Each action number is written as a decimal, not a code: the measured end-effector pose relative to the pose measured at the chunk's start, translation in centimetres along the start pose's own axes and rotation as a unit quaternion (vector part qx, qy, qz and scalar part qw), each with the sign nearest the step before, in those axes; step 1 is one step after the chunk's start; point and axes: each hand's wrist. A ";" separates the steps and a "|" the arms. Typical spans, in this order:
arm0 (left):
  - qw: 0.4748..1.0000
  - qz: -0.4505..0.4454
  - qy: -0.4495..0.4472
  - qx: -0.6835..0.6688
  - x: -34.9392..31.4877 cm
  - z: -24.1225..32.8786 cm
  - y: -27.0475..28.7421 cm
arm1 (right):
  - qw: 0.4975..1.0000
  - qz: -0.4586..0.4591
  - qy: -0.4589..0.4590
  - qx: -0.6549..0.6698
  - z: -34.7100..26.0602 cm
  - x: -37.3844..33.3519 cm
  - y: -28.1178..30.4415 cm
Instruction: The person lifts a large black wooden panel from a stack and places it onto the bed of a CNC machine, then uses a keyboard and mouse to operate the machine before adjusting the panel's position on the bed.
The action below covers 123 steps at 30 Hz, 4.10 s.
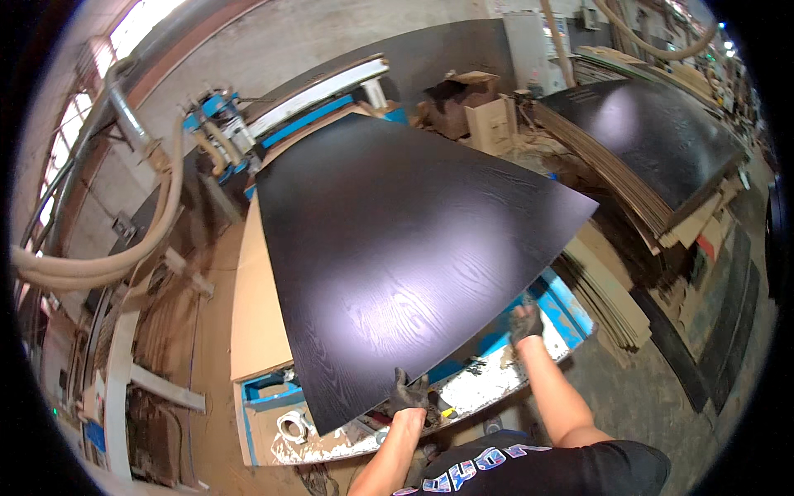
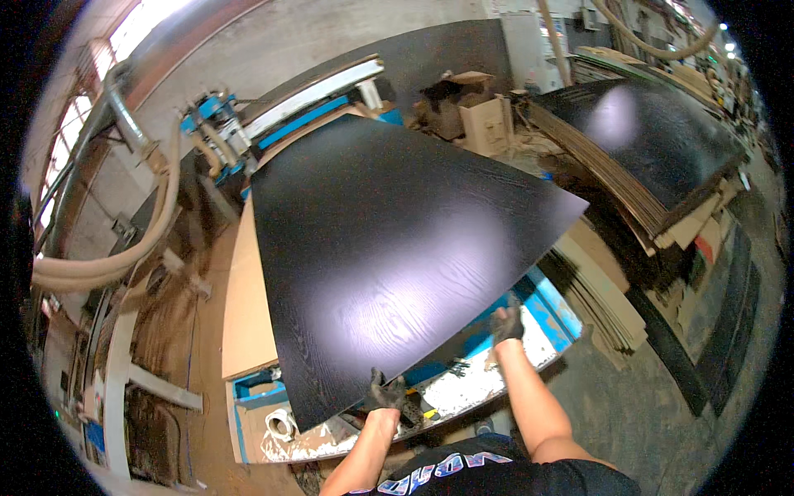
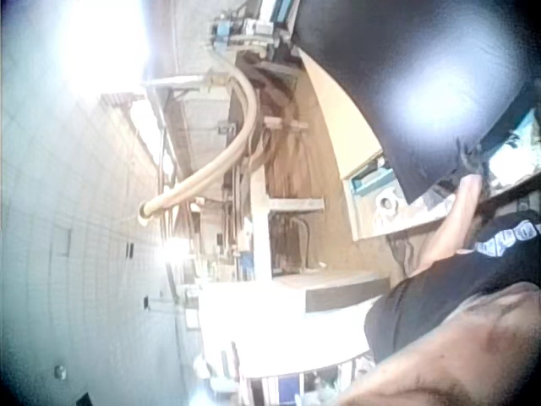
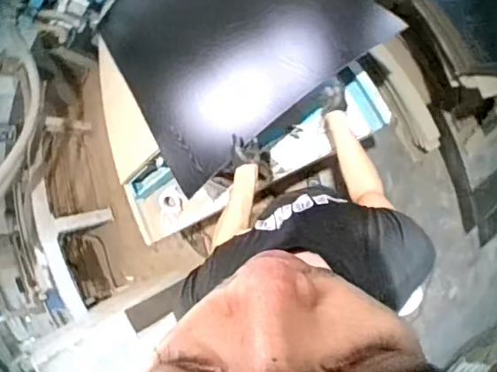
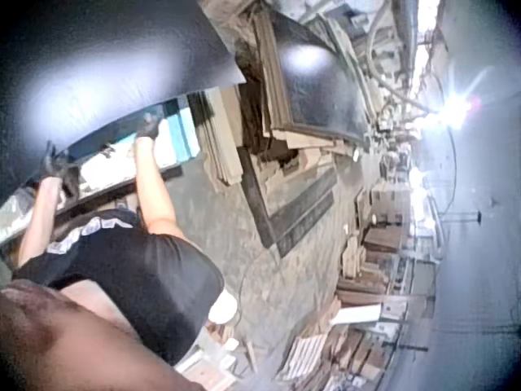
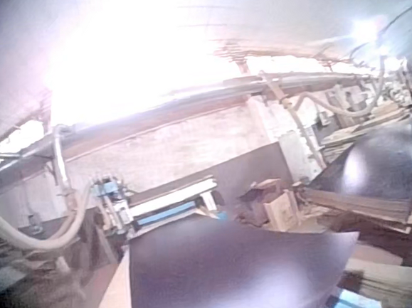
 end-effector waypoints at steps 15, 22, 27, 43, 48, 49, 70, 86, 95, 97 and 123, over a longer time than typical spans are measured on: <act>0.956 0.129 -0.260 0.040 -8.2 16.8 12.5 | 0.995 -0.085 0.016 0.041 -5.9 0.2 4.4; 0.962 0.162 -0.212 0.049 -2.0 22.2 14.2 | 0.984 -0.163 0.073 -0.005 -3.4 0.3 1.4; 0.939 0.115 -0.323 0.041 3.6 31.9 6.7 | 0.976 -0.094 0.093 -0.175 -1.7 3.1 -12.0; 0.935 0.130 -0.329 -0.006 4.7 37.4 12.9 | 0.985 -0.149 -0.024 -0.081 4.7 -0.4 -11.0; 0.954 0.048 -0.292 -0.049 4.2 29.6 14.6 | 0.986 -0.144 0.044 -0.077 3.3 -8.2 -7.6; 0.958 0.095 -0.258 -0.077 6.3 28.9 17.5 | 0.994 -0.097 -0.036 -0.037 4.6 -6.5 -5.9; 0.990 0.027 0.051 0.128 19.6 19.5 15.9 | 0.992 -0.030 -0.107 -0.060 9.0 9.9 -5.5; 0.967 0.033 0.084 0.239 22.8 23.2 2.9 | 0.930 -0.015 -0.175 -0.321 17.9 8.5 -11.8; 0.931 0.068 0.104 0.342 22.1 25.4 6.4 | 0.874 0.015 -0.113 -0.472 21.4 2.3 -15.1; 0.930 0.066 0.073 0.355 21.0 24.3 4.2 | 0.890 0.015 -0.105 -0.444 19.8 6.1 -13.2; 0.384 0.209 -0.441 0.784 14.2 14.5 -6.8 | 0.841 0.324 0.247 -0.356 -23.6 -15.5 33.6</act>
Point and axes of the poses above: each hand's wrist, its own x-axis towards the middle knuckle, its own y-axis out of the back of the hand, z = x × y, and after that the axes turned 3 degrees about z, right-handed
